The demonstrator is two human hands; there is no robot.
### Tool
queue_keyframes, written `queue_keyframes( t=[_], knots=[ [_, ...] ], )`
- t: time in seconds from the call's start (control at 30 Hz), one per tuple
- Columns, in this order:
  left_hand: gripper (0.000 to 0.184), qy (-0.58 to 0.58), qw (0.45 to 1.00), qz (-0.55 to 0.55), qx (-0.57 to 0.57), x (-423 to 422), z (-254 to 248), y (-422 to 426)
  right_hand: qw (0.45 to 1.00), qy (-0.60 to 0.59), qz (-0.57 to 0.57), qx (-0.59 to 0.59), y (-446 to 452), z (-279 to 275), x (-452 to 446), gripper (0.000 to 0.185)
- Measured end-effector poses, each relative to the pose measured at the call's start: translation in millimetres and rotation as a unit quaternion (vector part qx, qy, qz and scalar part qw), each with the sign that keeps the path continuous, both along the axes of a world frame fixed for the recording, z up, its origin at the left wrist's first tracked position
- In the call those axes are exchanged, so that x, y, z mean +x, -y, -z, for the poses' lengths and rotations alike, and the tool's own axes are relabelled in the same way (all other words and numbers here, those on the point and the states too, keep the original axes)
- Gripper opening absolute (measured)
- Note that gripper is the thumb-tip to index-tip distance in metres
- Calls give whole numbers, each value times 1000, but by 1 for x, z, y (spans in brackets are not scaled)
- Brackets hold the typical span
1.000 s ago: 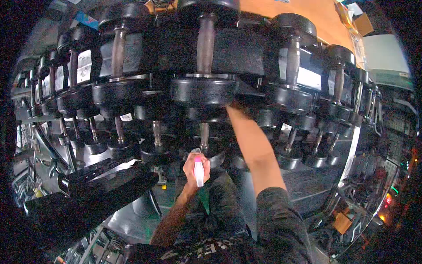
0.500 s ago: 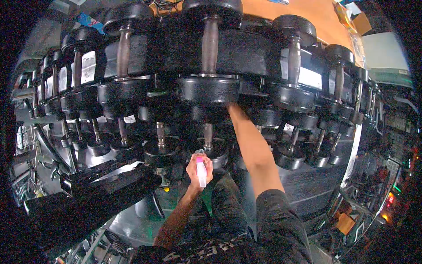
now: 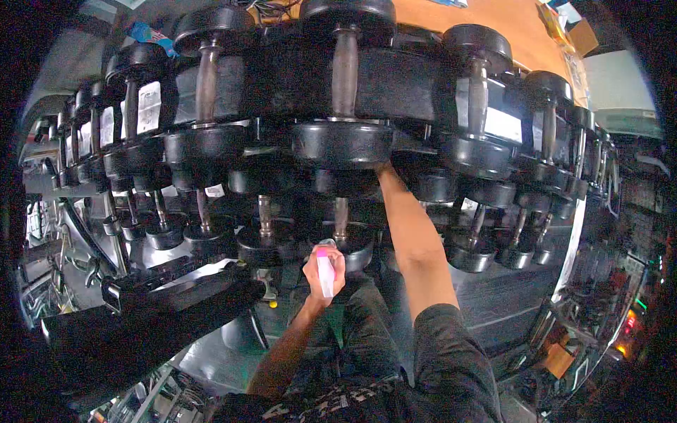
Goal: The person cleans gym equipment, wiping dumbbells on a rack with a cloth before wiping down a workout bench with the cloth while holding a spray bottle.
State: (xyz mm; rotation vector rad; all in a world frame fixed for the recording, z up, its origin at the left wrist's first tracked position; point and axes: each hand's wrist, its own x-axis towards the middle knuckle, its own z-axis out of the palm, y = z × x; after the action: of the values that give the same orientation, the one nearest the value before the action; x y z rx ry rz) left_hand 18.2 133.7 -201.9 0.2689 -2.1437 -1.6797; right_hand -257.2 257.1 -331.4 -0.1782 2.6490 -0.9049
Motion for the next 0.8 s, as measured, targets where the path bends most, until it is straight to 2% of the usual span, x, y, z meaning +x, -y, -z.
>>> queue_keyframes(
  t=[0.1, 0.33, 0.4, 0.8],
  knots=[
    [21, 2, 1000, -2, -18, 0, -2, 0, 1000, 1, -5, -12, 1, 0, -2, 36],
    [25, 11, 1000, 0, -4, 4, 6, -1, 990, 85, -32, -109, -65, -15, 12, 36],
    [24, 52, 998, -7, 47, 5, 7, -1, 989, 87, -18, -115, -76, -11, 13, 36],
    [24, 23, 1000, -17, 4, 4, 7, -4, 996, -51, 68, -30, -21, 20, 1, 36]
  ],
)
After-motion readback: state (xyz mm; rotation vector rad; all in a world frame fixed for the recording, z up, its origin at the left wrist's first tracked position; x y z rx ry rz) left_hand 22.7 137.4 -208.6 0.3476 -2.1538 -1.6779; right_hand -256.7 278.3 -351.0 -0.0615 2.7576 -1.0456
